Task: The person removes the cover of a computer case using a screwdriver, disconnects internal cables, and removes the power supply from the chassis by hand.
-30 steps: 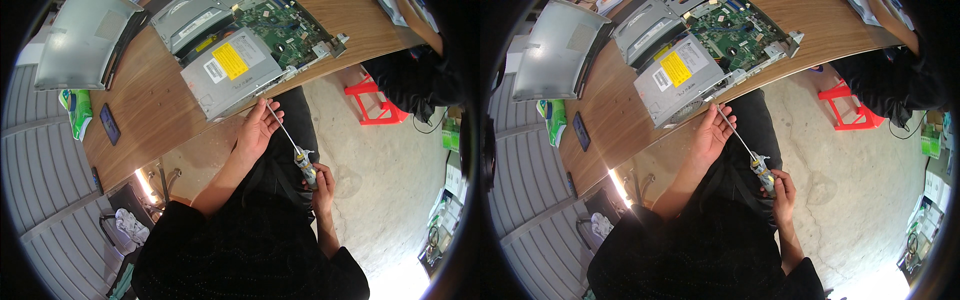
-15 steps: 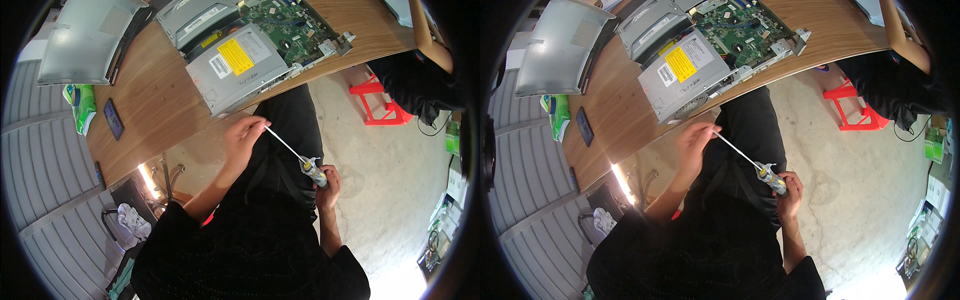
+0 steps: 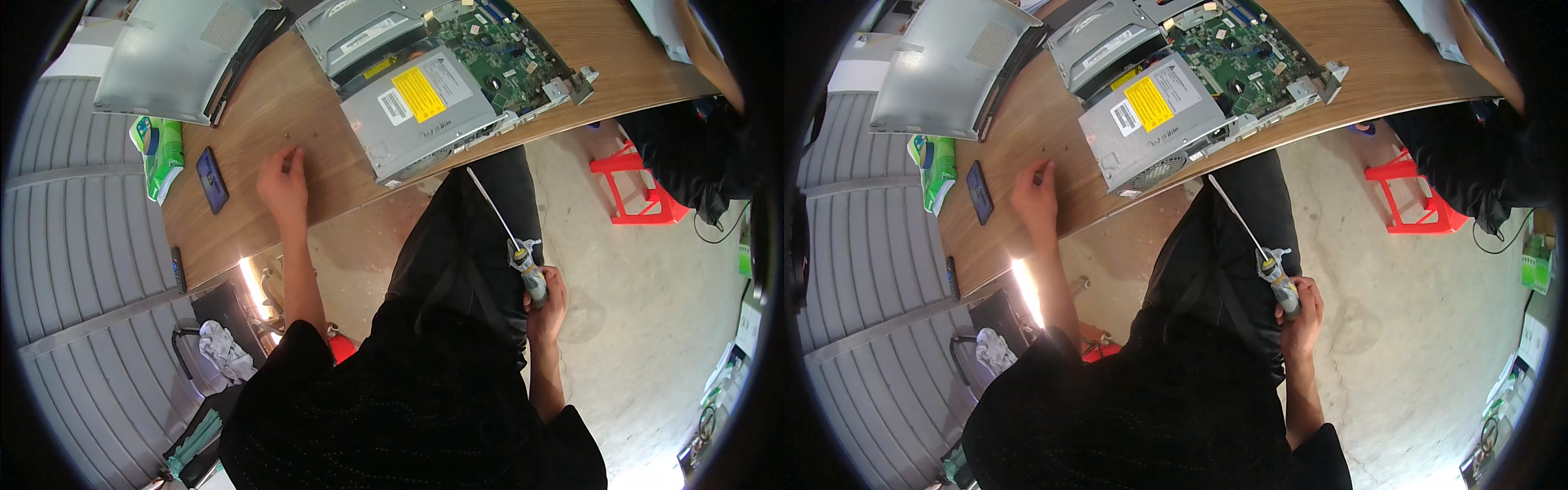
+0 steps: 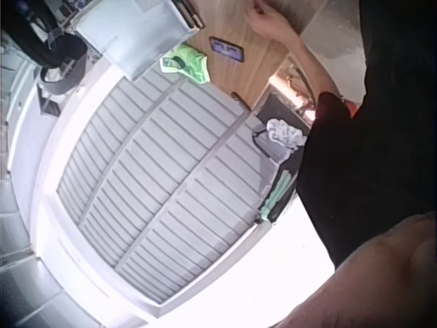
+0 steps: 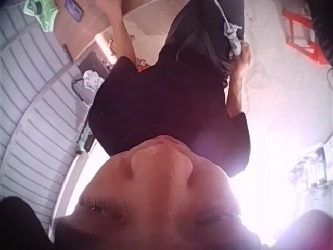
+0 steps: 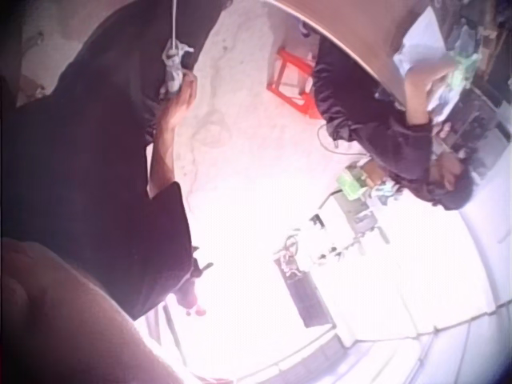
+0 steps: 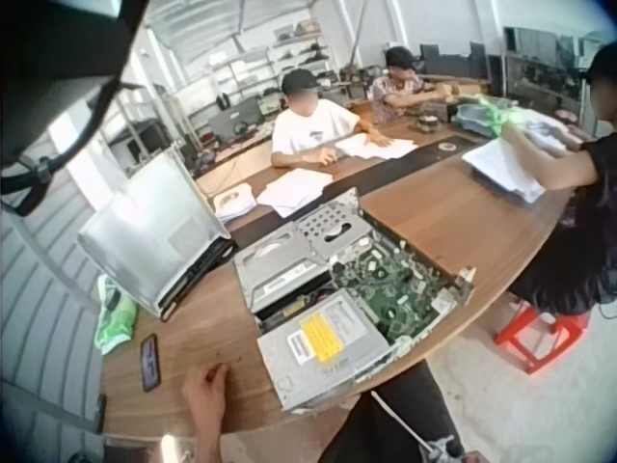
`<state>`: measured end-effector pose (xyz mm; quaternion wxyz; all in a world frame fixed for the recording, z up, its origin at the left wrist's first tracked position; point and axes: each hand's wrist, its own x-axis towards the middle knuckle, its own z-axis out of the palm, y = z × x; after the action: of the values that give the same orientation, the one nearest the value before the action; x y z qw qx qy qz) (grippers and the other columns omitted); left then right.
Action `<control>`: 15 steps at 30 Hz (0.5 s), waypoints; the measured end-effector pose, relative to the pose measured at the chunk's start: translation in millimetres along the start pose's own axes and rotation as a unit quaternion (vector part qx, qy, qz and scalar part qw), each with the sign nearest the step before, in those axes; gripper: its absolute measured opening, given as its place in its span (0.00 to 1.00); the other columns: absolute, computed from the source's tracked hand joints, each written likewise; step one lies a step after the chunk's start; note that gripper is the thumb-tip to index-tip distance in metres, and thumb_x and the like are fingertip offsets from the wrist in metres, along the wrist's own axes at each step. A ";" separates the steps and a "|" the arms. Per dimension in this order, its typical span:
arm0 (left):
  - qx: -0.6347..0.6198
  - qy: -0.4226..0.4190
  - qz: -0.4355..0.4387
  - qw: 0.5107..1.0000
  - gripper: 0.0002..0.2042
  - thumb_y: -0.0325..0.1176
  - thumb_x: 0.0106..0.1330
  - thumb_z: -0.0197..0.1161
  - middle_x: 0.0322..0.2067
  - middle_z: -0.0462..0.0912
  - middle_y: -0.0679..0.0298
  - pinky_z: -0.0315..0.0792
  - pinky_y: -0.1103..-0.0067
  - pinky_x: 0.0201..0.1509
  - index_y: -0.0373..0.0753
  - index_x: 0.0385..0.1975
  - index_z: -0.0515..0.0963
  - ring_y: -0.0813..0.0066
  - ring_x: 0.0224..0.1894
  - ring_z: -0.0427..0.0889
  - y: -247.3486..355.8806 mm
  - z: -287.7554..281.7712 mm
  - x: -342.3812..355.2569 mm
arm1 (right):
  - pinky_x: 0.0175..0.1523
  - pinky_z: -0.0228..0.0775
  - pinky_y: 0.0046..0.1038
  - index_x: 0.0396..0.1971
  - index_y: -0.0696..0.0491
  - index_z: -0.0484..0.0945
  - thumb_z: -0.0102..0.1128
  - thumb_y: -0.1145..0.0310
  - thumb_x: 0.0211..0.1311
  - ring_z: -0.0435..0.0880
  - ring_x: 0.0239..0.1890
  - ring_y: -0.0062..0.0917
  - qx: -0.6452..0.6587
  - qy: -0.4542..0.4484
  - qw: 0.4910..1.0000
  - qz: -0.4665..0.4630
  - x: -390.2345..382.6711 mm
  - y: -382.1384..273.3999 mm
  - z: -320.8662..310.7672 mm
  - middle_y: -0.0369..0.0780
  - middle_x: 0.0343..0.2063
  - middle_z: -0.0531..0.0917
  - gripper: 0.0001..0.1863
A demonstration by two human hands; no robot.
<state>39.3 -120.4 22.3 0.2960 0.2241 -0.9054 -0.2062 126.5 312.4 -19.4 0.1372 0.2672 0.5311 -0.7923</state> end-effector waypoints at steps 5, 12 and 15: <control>0.025 -0.018 0.021 0.999 0.08 0.32 0.60 0.66 0.31 0.83 0.59 0.73 0.72 0.35 0.37 0.37 0.84 0.63 0.29 0.81 -9.8 14.0 7.2 | 0.21 0.60 0.21 0.38 0.57 0.74 0.46 0.59 0.72 0.72 0.17 0.18 -0.005 -0.004 1.000 -0.004 0.1 -3.1 -3.5 0.36 0.22 0.76 0.16; 0.068 0.054 0.055 0.995 0.13 0.32 0.63 0.65 0.34 0.79 0.56 0.72 0.72 0.38 0.37 0.46 0.81 0.64 0.33 0.79 -4.5 11.3 -6.0 | 0.23 0.61 0.19 0.52 0.58 0.72 0.55 0.57 0.67 0.71 0.21 0.16 -0.025 -0.019 0.995 -0.093 -4.8 0.0 -0.7 0.37 0.34 0.76 0.22; -0.072 0.189 0.033 0.979 0.11 0.29 0.63 0.65 0.37 0.77 0.60 0.69 0.78 0.35 0.35 0.44 0.78 0.71 0.33 0.76 48.3 5.7 -43.0 | 0.24 0.61 0.18 0.59 0.59 0.71 0.59 0.60 0.65 0.70 0.22 0.16 -0.114 -0.043 0.989 -0.087 -9.4 1.1 -4.1 0.38 0.37 0.78 0.26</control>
<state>53.1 -57.0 23.5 0.4834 0.2074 -0.8229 -0.2148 135.9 315.0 -16.1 0.1197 0.1685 0.6328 -0.7462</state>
